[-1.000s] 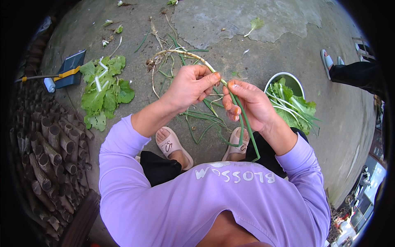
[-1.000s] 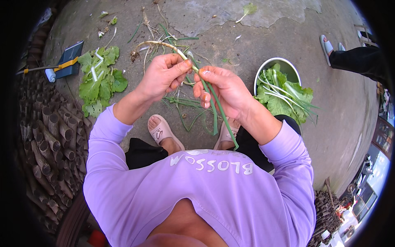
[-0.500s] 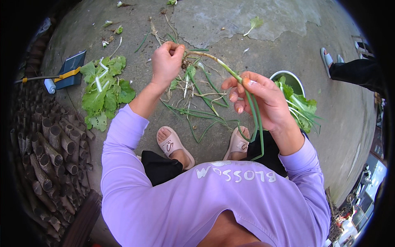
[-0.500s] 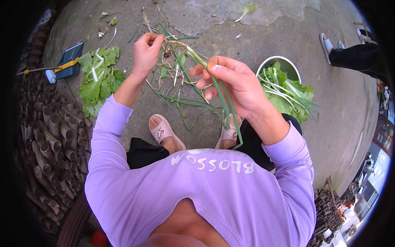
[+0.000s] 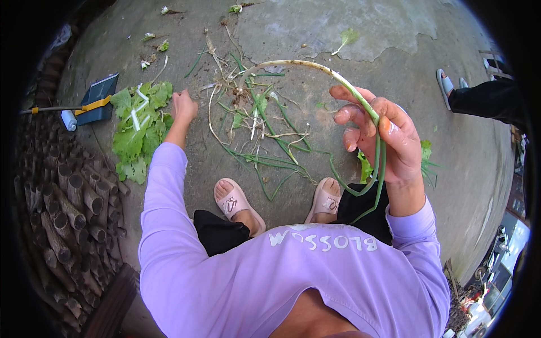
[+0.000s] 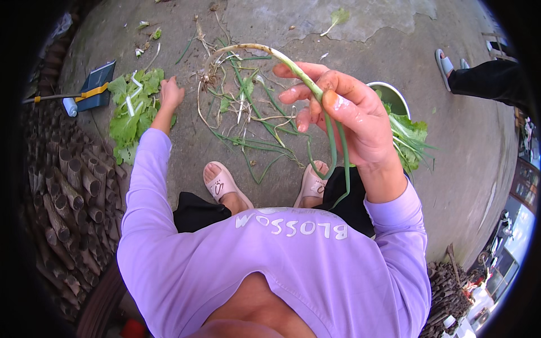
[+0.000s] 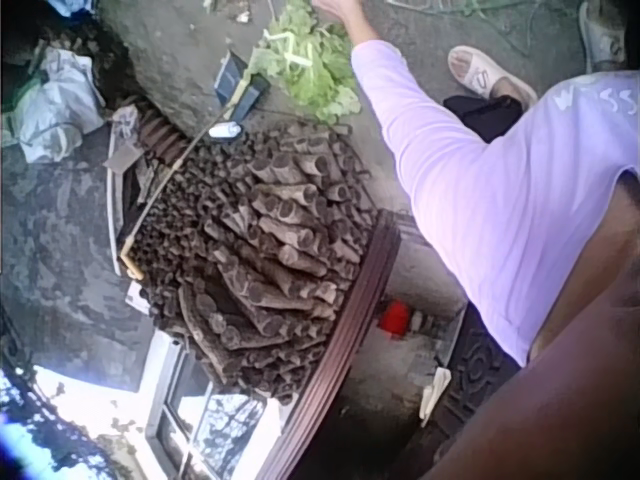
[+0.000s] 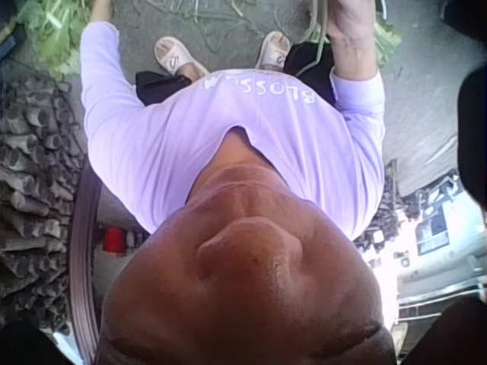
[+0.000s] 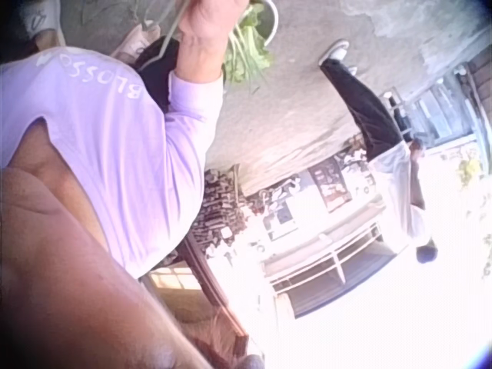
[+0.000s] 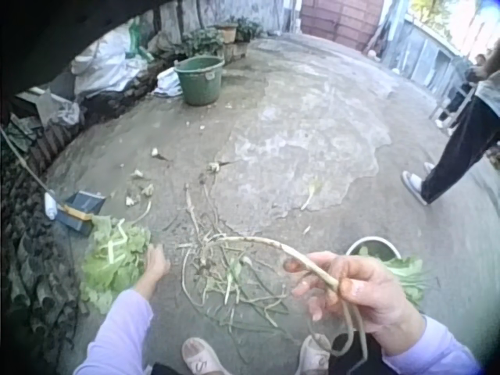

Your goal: The person sits on the ground and trims the roots and outer layers of green onions by hand, placing the trimmed pieces into a metal bowl. They then carry the bowl indoors, wash their hands at a sink, and rinse the green onions under running water before drying their hands with a towel.

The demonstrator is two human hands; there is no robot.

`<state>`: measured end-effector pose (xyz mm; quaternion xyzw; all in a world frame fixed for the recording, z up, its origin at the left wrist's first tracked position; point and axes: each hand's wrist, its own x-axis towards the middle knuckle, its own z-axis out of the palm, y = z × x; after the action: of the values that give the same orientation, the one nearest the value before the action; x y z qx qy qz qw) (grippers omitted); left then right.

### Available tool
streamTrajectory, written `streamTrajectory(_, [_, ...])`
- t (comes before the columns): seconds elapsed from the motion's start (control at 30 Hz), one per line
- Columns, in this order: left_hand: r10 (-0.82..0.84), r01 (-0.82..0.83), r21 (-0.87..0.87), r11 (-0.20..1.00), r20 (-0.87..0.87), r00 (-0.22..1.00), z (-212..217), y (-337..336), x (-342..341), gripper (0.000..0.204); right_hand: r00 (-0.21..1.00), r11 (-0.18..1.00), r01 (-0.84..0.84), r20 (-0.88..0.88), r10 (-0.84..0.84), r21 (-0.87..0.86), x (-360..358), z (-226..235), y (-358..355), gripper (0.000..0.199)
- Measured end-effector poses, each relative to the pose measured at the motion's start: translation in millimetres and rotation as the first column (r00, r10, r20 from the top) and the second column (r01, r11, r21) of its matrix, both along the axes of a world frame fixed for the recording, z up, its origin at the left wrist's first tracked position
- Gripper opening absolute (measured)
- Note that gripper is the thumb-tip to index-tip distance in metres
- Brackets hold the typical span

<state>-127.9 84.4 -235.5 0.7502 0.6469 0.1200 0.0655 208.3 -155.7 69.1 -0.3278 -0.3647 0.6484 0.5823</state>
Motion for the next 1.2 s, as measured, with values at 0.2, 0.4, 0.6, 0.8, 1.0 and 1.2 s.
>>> streamTrajectory(0.2, [-0.043,0.131,-0.337,0.933,0.255,0.966,87,-14,42,0.026,0.977,0.999,0.012,0.213,-0.002,-0.042,-14,-7,1,0.026])
streamTrajectory(0.4, [0.249,0.645,-0.469,0.603,0.879,0.407,231,-101,109,0.036,0.808,0.999,0.031,0.587,-0.041,0.026,-30,-28,-2,0.022])
streamTrajectory(0.6, [0.466,0.772,-0.432,0.466,0.861,0.201,244,-124,129,0.018,0.532,0.989,-0.058,0.843,-0.085,0.136,-41,-32,-6,0.021])
streamTrajectory(0.8, [0.337,0.785,-0.427,0.448,0.894,0.294,250,-137,132,0.016,0.863,0.953,0.141,0.505,0.015,-0.268,-50,-32,-4,0.026])
streamTrajectory(1.0, [0.188,0.799,-0.407,0.444,0.914,0.361,256,-134,128,0.021,0.897,0.950,0.149,0.442,-0.013,-0.274,-46,-35,-2,0.029])
streamTrajectory(1.2, [0.228,0.859,-0.400,0.320,0.912,0.340,249,-126,118,0.023,0.961,0.930,0.020,0.262,0.083,-0.366,-40,-32,2,0.038])
